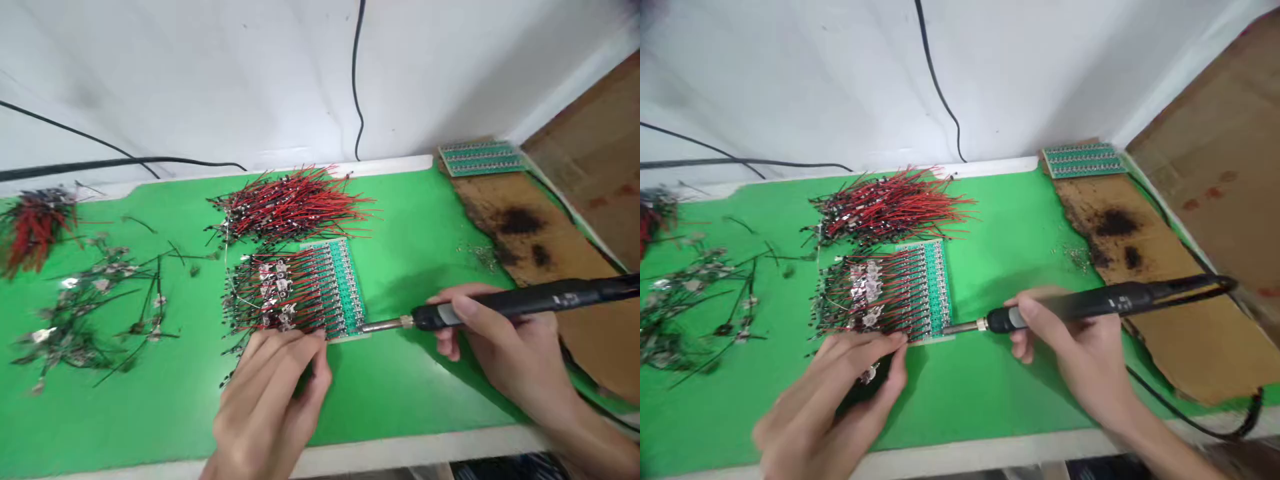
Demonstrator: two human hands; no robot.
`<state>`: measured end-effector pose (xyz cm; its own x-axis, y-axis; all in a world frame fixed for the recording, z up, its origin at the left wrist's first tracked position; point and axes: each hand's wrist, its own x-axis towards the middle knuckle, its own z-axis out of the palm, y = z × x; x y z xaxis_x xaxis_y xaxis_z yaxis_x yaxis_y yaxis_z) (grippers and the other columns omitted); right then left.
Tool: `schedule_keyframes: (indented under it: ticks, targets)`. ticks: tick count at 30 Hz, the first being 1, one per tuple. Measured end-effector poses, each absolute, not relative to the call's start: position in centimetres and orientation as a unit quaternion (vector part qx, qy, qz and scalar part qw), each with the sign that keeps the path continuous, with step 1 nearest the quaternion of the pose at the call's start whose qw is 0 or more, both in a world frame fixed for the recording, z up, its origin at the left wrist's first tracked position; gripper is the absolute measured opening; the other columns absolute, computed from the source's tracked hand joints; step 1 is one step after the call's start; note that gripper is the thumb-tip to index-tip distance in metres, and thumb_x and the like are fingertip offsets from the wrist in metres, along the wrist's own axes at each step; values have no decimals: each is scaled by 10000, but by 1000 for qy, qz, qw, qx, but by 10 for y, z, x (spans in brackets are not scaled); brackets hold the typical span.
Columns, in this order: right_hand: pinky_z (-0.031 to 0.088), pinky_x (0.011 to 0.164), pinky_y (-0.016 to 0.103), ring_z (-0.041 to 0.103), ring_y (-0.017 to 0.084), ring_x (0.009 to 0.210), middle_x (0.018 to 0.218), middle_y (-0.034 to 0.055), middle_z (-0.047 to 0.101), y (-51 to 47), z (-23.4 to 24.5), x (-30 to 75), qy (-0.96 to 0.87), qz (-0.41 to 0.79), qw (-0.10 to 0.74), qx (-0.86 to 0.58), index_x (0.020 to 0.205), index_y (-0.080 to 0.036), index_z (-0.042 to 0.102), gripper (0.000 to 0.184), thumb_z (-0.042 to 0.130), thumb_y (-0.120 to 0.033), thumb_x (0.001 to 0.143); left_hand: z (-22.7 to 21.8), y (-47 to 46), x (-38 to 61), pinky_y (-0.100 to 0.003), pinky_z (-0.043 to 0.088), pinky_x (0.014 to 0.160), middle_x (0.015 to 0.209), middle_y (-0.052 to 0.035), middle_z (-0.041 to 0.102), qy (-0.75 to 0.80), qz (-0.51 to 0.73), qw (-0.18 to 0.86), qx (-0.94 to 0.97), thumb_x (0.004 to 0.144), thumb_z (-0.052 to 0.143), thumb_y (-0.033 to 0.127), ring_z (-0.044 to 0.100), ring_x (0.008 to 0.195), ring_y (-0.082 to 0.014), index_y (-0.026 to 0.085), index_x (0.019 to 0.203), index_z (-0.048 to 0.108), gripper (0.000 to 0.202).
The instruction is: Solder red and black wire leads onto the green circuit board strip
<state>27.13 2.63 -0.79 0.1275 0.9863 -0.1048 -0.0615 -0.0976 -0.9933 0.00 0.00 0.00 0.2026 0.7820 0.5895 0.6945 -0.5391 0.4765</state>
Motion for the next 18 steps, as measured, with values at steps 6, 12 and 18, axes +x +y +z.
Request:
schedule_keyframes:
  ticks: [6, 12, 18]
  targets:
    - [595, 406, 224, 698, 182, 434, 584, 46, 744, 27, -5, 272, -435, 504, 521, -534, 872, -256, 924, 214, 897, -459, 932, 1, -6, -6, -276, 543, 1065, 1110, -37, 809, 447, 381, 44, 808, 966, 704, -54, 737, 1073, -118, 113, 1280, 718, 356]
    - [588, 371, 264, 698, 215, 435, 604, 76, 752, 24, -11, 281, -436, 503, 521, -535, 872, -240, 930, 209, 904, -444, 914, 34, 0, -92, -281, 549, 969, 1181, 0, 770, 586, 352, 6, 730, 1057, 698, 209, 730, 1029, -132, 235, 1214, 736, 164]
    - [584, 375, 279, 684, 218, 441, 604, 86, 746, 23, -12, 281, -435, 499, 519, -541, 872, -226, 924, 228, 904, -450, 910, 41, 20, -178, -423, 493, 943, 1081, -53, 716, 527, 155, -125, 826, 1082, 638, 298, 641, 933, -234, 233, 1101, 748, 129]
